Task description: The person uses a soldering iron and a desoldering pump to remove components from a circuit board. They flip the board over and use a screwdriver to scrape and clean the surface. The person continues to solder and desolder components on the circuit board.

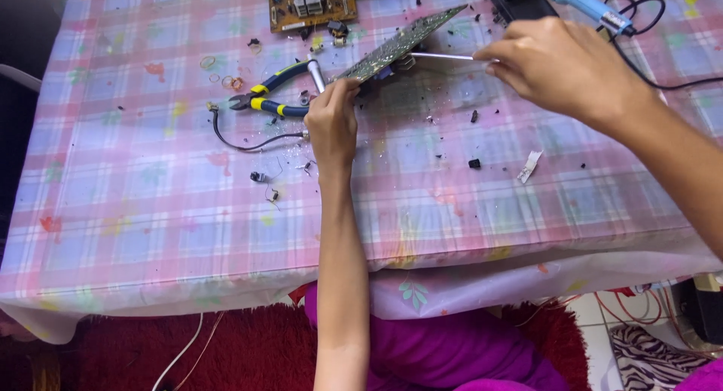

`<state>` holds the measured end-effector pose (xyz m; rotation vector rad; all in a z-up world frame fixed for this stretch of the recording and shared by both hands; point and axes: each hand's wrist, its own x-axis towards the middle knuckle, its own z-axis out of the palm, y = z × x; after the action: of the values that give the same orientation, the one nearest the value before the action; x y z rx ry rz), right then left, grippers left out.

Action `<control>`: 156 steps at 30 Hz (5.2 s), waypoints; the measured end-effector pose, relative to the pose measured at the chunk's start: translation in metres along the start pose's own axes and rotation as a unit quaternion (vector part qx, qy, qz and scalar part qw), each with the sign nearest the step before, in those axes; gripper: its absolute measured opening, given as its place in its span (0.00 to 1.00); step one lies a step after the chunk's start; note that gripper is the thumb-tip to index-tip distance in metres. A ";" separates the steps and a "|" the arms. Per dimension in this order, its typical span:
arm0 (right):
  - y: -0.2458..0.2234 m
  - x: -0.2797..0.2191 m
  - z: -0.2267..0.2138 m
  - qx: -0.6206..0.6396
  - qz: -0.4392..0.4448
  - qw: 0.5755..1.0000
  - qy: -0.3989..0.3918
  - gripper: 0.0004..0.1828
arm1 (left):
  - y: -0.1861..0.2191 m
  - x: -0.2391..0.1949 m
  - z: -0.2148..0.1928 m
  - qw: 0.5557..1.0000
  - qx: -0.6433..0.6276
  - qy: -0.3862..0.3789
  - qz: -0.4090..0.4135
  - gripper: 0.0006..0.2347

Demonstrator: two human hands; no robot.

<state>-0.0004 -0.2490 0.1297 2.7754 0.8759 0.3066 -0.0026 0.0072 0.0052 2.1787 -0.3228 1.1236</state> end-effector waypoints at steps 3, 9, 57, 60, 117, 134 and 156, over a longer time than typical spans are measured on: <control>0.017 -0.011 0.034 0.174 -0.036 0.978 0.106 0.15 | 0.005 0.005 -0.009 0.998 -0.028 0.046 0.015 0.04; 0.030 -0.017 0.074 0.237 -0.024 0.960 0.146 0.15 | 0.011 0.007 -0.012 0.996 -0.046 0.073 -0.001 0.02; 0.037 0.001 0.096 0.195 0.088 0.975 -0.061 0.12 | -0.130 0.087 0.099 0.921 0.061 -0.302 -0.239 0.03; 0.038 -0.003 0.111 0.221 0.120 0.963 -0.093 0.13 | -0.154 0.078 0.132 0.935 0.072 -0.235 -0.255 0.07; -0.054 -0.020 0.078 0.222 0.038 0.974 -0.005 0.16 | 0.062 -0.074 0.060 0.922 0.350 -0.155 0.051 0.02; -0.058 0.028 0.029 0.149 0.047 0.974 -0.163 0.22 | 0.057 -0.079 0.059 0.937 0.311 -0.157 0.031 0.02; -0.062 0.013 0.061 0.132 0.050 0.983 -0.115 0.24 | 0.061 -0.074 0.060 0.927 0.343 -0.146 0.042 0.02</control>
<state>-0.0075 -0.2002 0.0563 3.0221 0.7701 -0.1228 -0.0385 -0.0843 -0.0515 2.9917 -0.1591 1.0556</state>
